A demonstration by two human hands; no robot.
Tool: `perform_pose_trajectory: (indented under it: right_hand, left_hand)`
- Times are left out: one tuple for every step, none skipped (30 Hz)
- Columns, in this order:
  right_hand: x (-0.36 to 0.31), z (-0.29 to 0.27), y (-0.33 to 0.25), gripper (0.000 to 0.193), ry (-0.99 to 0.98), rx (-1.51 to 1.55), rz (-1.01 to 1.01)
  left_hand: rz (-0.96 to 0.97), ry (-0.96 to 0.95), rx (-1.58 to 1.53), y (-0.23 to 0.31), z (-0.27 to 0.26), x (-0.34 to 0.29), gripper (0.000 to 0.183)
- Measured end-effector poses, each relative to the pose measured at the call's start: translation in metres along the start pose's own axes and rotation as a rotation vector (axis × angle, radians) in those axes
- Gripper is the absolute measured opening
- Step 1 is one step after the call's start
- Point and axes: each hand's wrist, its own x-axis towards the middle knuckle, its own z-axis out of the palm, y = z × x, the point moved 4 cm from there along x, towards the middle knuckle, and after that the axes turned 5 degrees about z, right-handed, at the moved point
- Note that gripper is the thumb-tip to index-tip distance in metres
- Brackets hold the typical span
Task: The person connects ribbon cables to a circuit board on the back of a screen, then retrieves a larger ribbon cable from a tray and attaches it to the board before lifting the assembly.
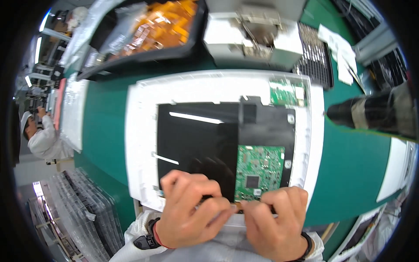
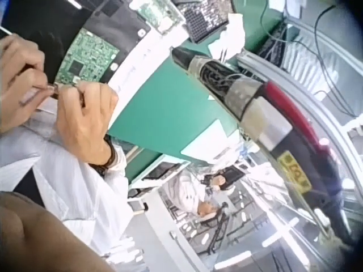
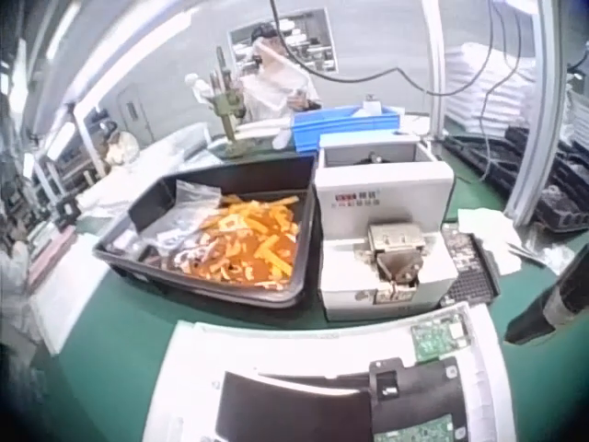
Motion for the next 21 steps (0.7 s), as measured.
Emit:
perform_pose_trajectory:
  right_hand:
    - [0.002, -0.001, 0.002, 0.027, -0.036, 0.038, 0.042]
    - [0.003, -0.003, 0.007, 0.027, -0.011, 0.050, 0.014]
    - [0.003, -0.010, 0.015, 0.026, 0.029, 0.090, 0.031]
    - [0.003, -0.014, 0.023, 0.026, 0.066, 0.131, 0.048]
    - [0.004, -0.021, 0.026, 0.026, 0.085, 0.141, 0.020]
    - [0.006, -0.026, 0.035, 0.022, 0.133, 0.110, 0.107]
    - [0.006, -0.030, 0.044, 0.020, 0.179, 0.079, 0.198]
    - [0.007, -0.031, 0.052, 0.020, 0.194, 0.090, 0.183]
    - [0.008, -0.029, 0.059, 0.020, 0.207, 0.089, 0.186]
    - [0.008, -0.027, 0.064, 0.020, 0.220, 0.085, 0.195]
    - [0.007, -0.024, 0.071, 0.019, 0.219, 0.109, 0.235]
    - [0.009, -0.025, 0.073, 0.019, 0.221, 0.116, 0.229]
    - [0.009, -0.025, 0.076, 0.019, 0.219, 0.100, 0.219]
    - [0.006, -0.026, 0.080, 0.019, 0.220, 0.070, 0.230]
    - [0.005, -0.025, 0.081, 0.019, 0.216, 0.068, 0.255]
    - [0.008, -0.025, 0.082, 0.018, 0.246, 0.112, 0.261]
    - [0.011, -0.024, 0.083, 0.018, 0.277, 0.147, 0.273]
    - [0.014, -0.026, 0.083, 0.017, 0.292, 0.144, 0.292]
    - [0.015, -0.027, 0.083, 0.017, 0.296, 0.151, 0.303]
    - [0.017, -0.023, 0.081, 0.016, 0.293, 0.166, 0.298]
    - [0.017, -0.023, 0.083, 0.016, 0.300, 0.160, 0.291]
  left_hand:
    - [-0.007, -0.015, -0.073, -0.001, -0.011, 0.000, 0.029]
    - [-0.016, -0.038, -0.162, -0.004, -0.018, -0.001, 0.028]
    - [-0.011, -0.013, -0.210, -0.005, -0.032, -0.001, 0.028]
    - [0.030, 0.031, -0.214, -0.009, -0.046, -0.003, 0.031]
    - [0.042, 0.114, -0.226, -0.010, -0.066, -0.003, 0.027]
    - [0.056, 0.193, -0.247, -0.014, -0.081, -0.002, 0.024]
    - [0.055, 0.321, -0.292, -0.022, -0.093, -0.002, 0.021]
    - [0.056, 0.443, -0.334, -0.030, -0.103, -0.001, 0.018]
    - [0.052, 0.518, -0.270, -0.032, -0.117, 0.002, 0.013]
    - [0.048, 0.589, -0.212, -0.035, -0.130, 0.009, 0.009]
    - [-0.004, 0.599, -0.204, -0.041, -0.134, 0.025, 0.007]
    - [-0.062, 0.611, -0.191, -0.044, -0.141, 0.039, 0.007]
    - [-0.087, 0.547, -0.161, -0.054, -0.146, 0.052, 0.009]
    - [-0.064, 0.501, -0.085, -0.064, -0.144, 0.070, 0.014]
    - [-0.094, 0.408, 0.013, -0.068, -0.147, 0.084, 0.018]
    - [-0.118, 0.304, 0.097, -0.075, -0.148, 0.095, 0.024]
    - [-0.068, 0.236, 0.178, -0.084, -0.144, 0.106, 0.026]
    - [-0.013, 0.173, 0.259, -0.090, -0.141, 0.117, 0.029]
    - [-0.041, 0.125, 0.246, -0.103, -0.135, 0.128, 0.032]
    - [-0.028, 0.080, 0.365, -0.120, -0.136, 0.134, 0.039]
    - [-0.035, 0.013, 0.467, -0.139, -0.132, 0.148, 0.045]
